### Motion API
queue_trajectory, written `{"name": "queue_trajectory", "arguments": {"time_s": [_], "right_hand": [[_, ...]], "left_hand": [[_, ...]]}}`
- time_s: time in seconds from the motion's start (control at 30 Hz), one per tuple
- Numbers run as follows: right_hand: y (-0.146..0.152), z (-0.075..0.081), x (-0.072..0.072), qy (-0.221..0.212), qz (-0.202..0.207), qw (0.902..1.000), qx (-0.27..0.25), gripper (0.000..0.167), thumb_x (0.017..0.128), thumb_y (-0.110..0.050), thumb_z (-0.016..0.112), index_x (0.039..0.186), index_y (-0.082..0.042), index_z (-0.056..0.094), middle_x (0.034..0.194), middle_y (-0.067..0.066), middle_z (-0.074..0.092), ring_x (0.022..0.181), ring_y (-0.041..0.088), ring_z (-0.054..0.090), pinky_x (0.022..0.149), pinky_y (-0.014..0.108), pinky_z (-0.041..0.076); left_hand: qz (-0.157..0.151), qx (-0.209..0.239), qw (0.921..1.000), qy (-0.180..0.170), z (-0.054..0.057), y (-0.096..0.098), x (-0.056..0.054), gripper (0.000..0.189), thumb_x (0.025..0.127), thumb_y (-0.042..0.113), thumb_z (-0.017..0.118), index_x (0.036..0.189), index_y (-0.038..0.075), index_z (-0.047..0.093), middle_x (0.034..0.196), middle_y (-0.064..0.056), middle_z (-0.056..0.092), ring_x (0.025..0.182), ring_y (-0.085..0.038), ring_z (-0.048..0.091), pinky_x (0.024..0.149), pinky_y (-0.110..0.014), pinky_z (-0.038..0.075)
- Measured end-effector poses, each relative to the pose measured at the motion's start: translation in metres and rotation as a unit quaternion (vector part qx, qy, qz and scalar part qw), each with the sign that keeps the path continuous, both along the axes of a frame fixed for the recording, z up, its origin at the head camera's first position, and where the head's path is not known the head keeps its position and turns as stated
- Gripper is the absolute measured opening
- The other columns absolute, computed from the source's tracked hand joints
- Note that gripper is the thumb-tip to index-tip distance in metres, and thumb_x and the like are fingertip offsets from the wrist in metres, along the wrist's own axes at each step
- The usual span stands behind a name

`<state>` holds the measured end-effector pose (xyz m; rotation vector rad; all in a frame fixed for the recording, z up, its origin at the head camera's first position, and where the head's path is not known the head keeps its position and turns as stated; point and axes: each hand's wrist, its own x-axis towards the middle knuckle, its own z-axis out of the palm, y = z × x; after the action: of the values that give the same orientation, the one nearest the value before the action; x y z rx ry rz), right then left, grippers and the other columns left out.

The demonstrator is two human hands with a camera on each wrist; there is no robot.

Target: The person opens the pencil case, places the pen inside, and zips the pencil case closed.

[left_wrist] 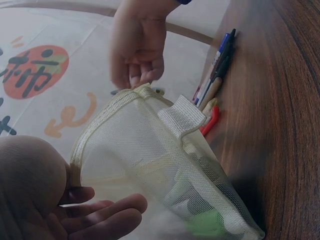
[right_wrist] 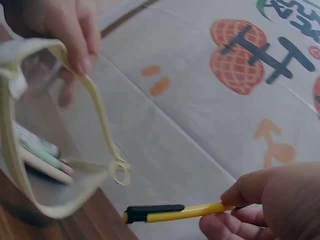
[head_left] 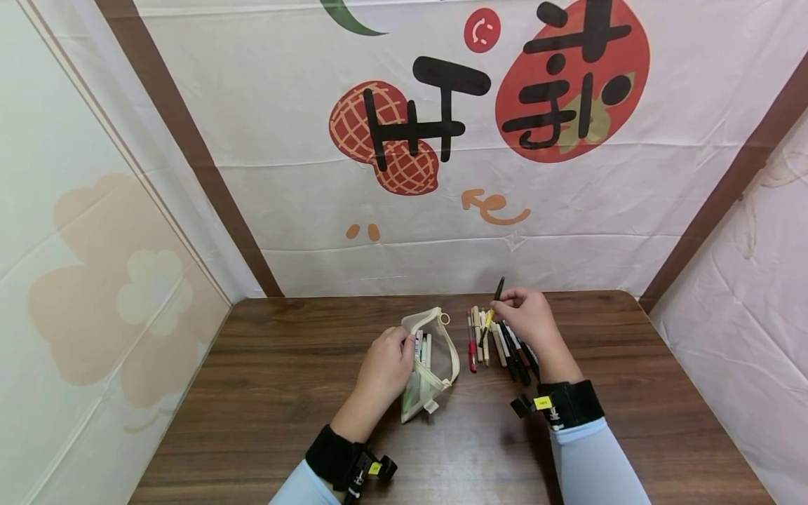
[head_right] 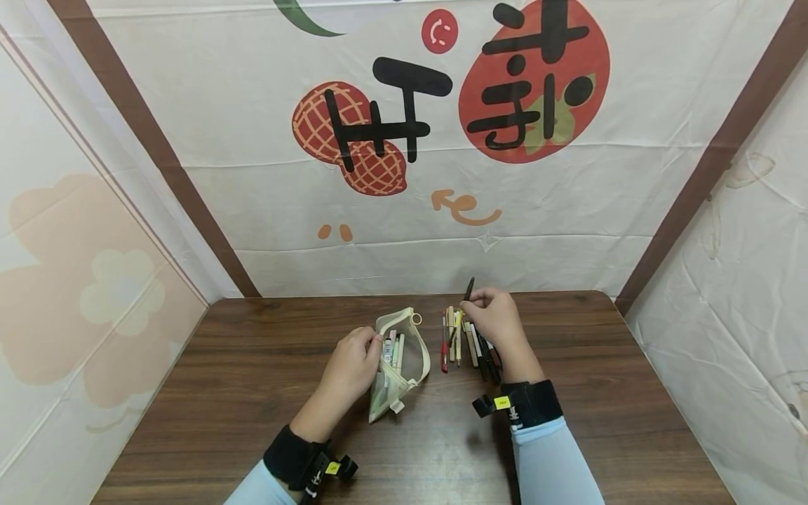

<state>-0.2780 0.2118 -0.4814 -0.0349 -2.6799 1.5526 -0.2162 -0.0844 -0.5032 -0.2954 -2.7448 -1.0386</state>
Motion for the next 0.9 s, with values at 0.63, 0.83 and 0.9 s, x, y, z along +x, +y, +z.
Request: {"name": "queue_trajectory", "arguments": {"time_s": [0.63,0.83,0.9], "right_hand": [[-0.085,-0.028,0.014,-0.119,0.179,0.9701,-0.112,0.043,0.1,-0.007,0.082,0.133,0.008,0.06,0.09,0.015,0.084,0.078,0.029,0.084,0.075,0.043,0.07],[-0.094,-0.035,0.018,-0.136,0.22,0.962,-0.086,0.033,0.102,-0.01,0.081,0.126,0.01,0.07,0.089,0.016,0.084,0.071,0.018,0.081,0.071,0.036,0.069],[-0.092,-0.032,0.018,-0.133,0.223,0.963,-0.074,0.033,0.104,-0.012,0.08,0.127,0.01,0.072,0.09,0.016,0.085,0.074,0.019,0.082,0.071,0.036,0.069]], "left_hand": [[0.002,0.003,1.0,-0.007,0.0,0.0,-0.001,0.024,0.115,0.018,0.06,0.096,0.007,0.07,0.091,-0.007,0.063,0.077,-0.02,0.056,0.07,-0.037,0.051],[0.002,-0.002,1.0,-0.002,-0.001,-0.001,-0.001,0.023,0.115,0.017,0.06,0.096,0.008,0.071,0.092,-0.007,0.065,0.079,-0.02,0.058,0.072,-0.039,0.052],[0.003,-0.003,1.0,-0.002,-0.001,-0.001,-0.001,0.024,0.115,0.017,0.06,0.096,0.008,0.071,0.093,-0.008,0.066,0.08,-0.021,0.059,0.073,-0.039,0.053]]}}
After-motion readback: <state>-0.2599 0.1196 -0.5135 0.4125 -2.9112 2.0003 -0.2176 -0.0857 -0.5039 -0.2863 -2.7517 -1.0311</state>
